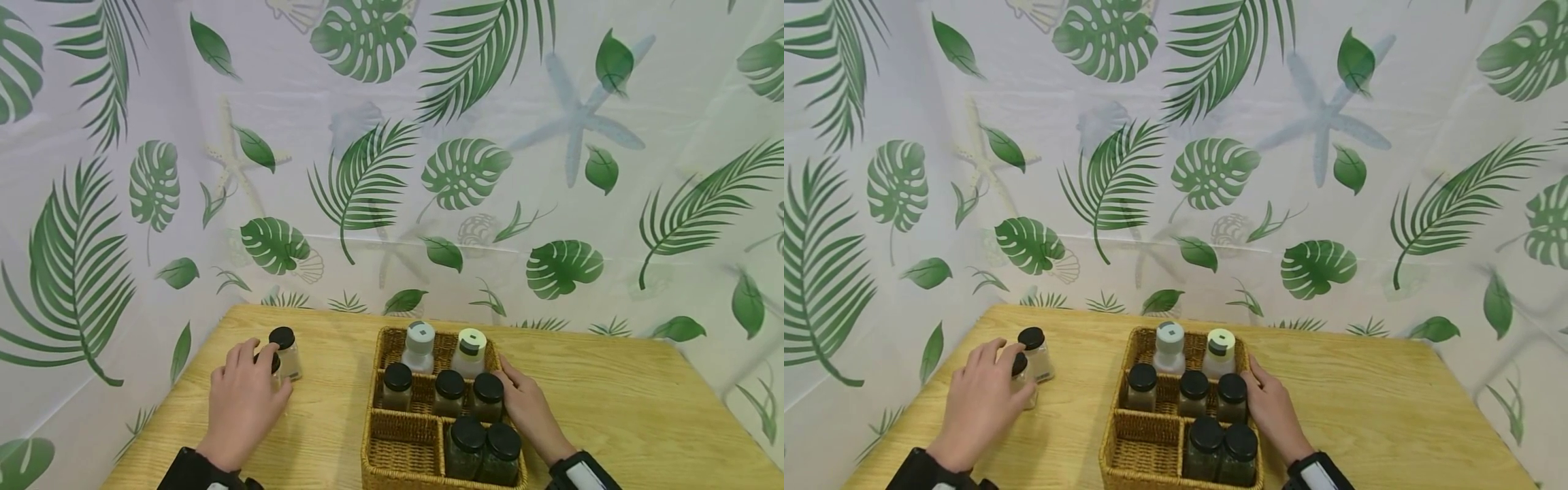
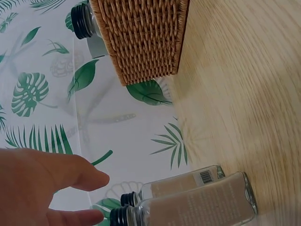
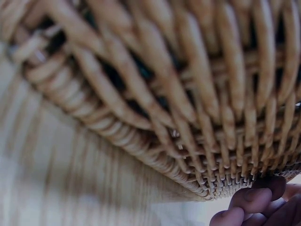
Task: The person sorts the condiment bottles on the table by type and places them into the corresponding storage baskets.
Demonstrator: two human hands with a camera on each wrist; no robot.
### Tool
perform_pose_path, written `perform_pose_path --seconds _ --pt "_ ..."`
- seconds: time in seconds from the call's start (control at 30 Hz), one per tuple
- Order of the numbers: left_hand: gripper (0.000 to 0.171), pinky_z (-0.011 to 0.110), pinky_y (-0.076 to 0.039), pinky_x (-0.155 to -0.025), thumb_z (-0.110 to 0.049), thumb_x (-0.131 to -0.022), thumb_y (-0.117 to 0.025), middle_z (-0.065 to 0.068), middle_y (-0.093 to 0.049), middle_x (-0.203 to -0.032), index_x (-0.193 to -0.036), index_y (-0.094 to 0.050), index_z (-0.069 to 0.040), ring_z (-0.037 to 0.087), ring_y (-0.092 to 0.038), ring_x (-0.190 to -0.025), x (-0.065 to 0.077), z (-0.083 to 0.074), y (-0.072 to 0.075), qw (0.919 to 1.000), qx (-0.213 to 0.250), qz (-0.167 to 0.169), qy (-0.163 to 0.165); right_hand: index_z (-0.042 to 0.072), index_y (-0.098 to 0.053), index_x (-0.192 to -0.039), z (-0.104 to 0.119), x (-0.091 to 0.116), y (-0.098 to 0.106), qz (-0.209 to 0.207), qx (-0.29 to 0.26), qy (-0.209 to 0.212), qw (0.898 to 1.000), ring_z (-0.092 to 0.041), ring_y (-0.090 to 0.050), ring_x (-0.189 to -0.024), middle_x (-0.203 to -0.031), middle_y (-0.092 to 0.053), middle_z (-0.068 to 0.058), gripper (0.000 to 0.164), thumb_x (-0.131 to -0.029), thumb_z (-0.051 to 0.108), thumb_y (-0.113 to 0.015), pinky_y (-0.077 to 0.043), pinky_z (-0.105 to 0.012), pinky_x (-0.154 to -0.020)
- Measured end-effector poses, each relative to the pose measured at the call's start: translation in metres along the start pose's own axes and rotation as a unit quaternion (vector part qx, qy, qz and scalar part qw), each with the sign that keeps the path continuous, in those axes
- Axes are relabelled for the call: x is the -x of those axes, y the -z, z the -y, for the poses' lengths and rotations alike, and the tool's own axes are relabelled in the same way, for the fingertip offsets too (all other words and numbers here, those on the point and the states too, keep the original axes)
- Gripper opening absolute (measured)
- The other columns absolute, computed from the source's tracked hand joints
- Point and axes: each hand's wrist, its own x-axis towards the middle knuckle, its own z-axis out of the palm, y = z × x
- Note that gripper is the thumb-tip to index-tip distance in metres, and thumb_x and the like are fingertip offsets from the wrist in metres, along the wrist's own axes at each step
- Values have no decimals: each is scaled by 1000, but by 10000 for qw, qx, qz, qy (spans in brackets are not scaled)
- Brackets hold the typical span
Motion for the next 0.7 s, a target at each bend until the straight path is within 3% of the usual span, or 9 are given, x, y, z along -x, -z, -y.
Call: perform_pose_path --seconds 0.2,0.4,0.7 --pt "45 60 -50 -80 -20 -86 -74 27 -59 -125 -125 -65 0 45 -56 -114 -2 5 -1 9999 -59 95 -20 4 -24 -159 0 1 0 -16 46 -56 10000 -46 -28 -147 -160 -29 -26 70 -107 50 -38 -31 -62 -113" --pt "41 52 -53 -69 -16 -85 -77 25 -62 -117 -122 -67 1 40 -62 -96 -2 9 -5 9998 -42 -57 -170 5 -23 -159 0 0 0 -13 32 -50 10000 -46 -28 -147 -160 -28 -26 70 -107 49 -38 -30 -62 -113" --pt "38 49 -55 -65 -11 -85 -78 23 -61 -114 -120 -67 -1 38 -62 -94 -4 11 -10 9996 78 -245 -151 5 -23 -160 0 0 0 -6 33 -80 10000 -46 -27 -147 -160 -28 -26 69 -108 49 -38 -30 -63 -114"
